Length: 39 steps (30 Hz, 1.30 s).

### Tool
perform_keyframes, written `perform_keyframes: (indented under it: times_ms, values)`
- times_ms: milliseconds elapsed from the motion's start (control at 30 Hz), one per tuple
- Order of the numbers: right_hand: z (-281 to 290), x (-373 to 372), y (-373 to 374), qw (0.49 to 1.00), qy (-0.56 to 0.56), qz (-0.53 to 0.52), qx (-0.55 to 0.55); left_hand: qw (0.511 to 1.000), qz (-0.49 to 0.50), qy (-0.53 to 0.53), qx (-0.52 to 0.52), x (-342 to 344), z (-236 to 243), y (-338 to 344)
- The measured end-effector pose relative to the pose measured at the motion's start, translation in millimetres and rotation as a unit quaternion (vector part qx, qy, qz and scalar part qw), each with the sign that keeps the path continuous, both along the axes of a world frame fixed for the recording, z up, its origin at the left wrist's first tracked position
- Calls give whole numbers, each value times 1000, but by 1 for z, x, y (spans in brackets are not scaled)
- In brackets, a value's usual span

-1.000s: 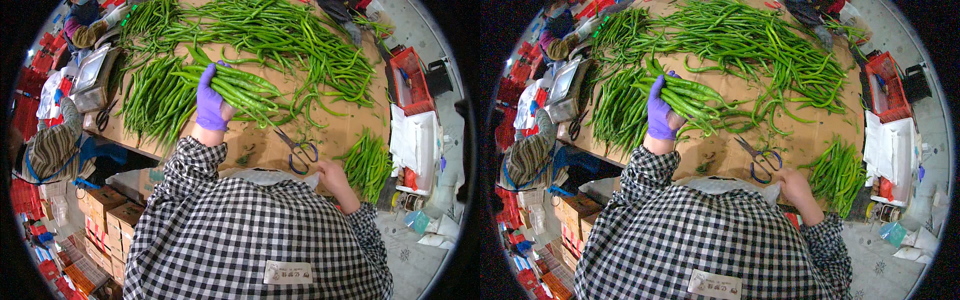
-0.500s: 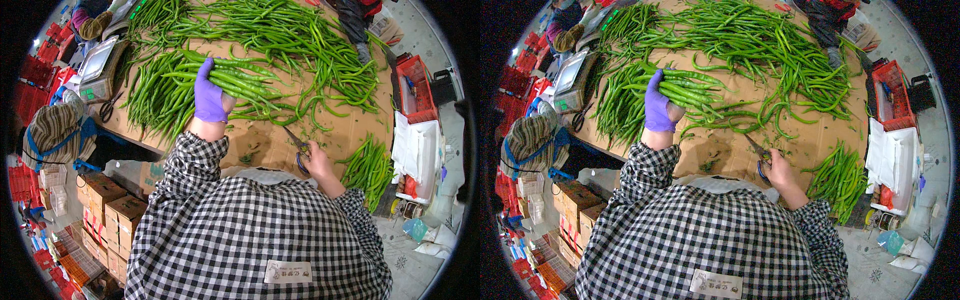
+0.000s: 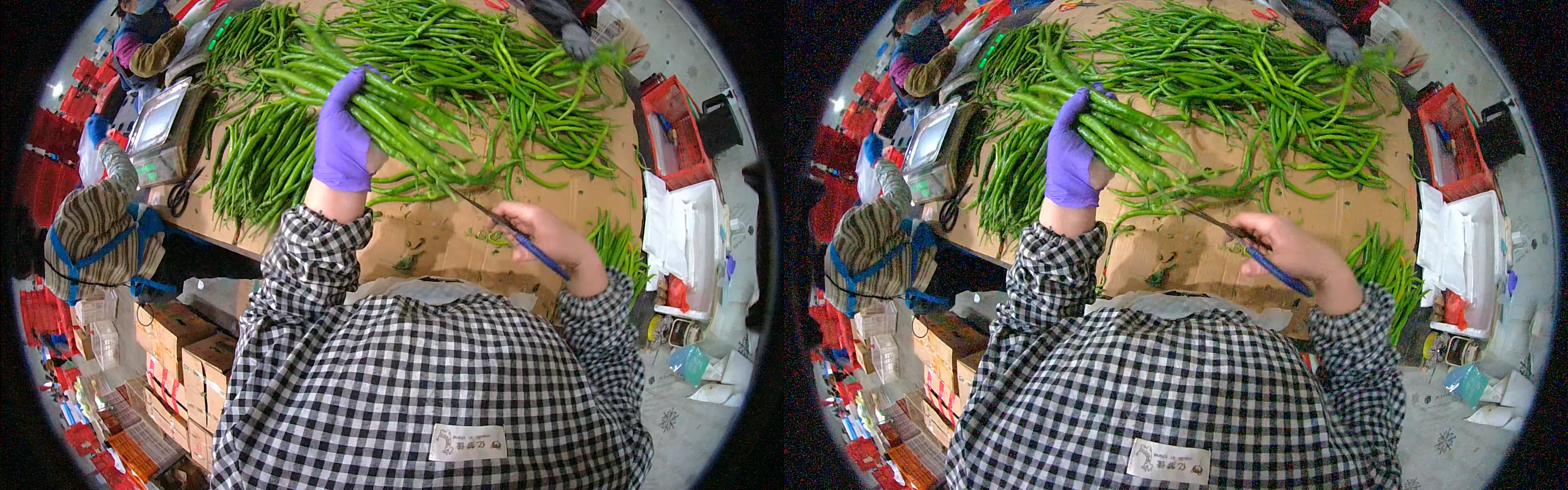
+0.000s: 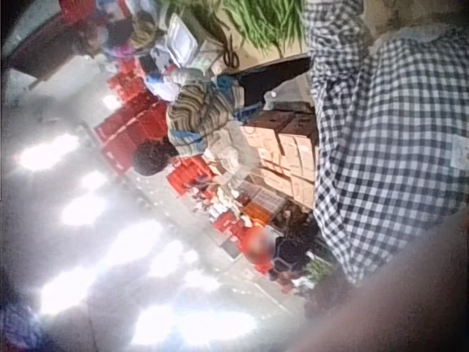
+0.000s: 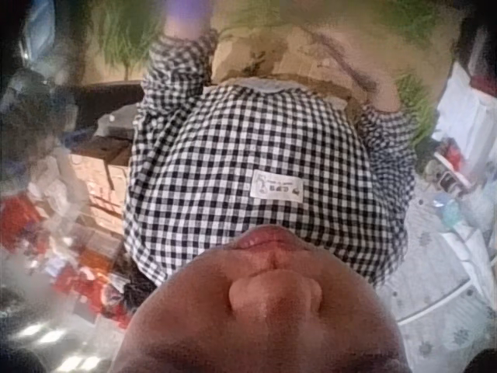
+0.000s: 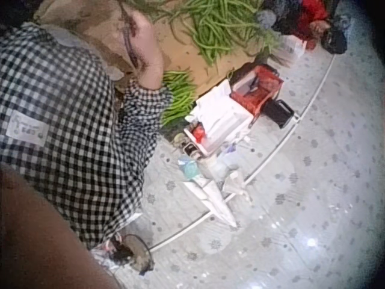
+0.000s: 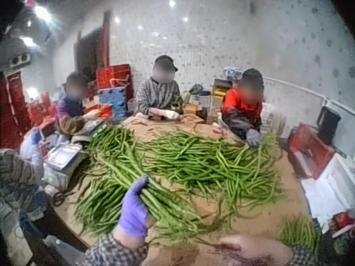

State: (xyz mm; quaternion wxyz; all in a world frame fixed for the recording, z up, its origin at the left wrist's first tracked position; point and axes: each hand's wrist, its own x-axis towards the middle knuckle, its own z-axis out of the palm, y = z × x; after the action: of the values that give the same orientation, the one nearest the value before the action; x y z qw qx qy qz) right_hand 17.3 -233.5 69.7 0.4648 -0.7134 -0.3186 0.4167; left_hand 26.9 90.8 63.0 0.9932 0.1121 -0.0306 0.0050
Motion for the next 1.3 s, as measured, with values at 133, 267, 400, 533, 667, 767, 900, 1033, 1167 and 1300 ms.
perform_keyframes:
  times_ms: [133, 267, 400, 533, 667, 767, 900, 1033, 1167, 1300]
  values:
    - [34, 12, -1, 995, -44, 58, -68, 999, -35, 25, 23, -1, 3, -20]
    - [46, 11, 16, 985, -125, 75, -89, 996, -57, 59, 42, 4, 2, -36]
    - [48, 10, 26, 962, -177, 100, -181, 990, -27, 120, 69, 6, -2, -43]
    - [46, 13, 25, 961, -185, 106, -174, 987, -19, 125, 95, 2, -6, -48]
    - [32, 15, 23, 948, -237, 136, -162, 988, -27, 135, 70, 3, -10, -49]
    - [12, 6, 17, 957, -241, 115, -114, 987, -19, 147, 53, 7, -13, -44]
    - [-16, -10, -4, 972, -200, 88, -84, 995, 22, 97, 23, 3, -16, -34]
    - [-49, -36, 2, 998, 37, -53, -1, 991, 96, 95, 21, 0, -16, -27]
    - [-48, -58, 15, 949, 230, -173, 125, 978, 164, 123, 47, -2, -15, -30]
    - [-33, -59, 32, 945, 202, -221, 130, 961, 220, 147, 85, -7, -10, -36]
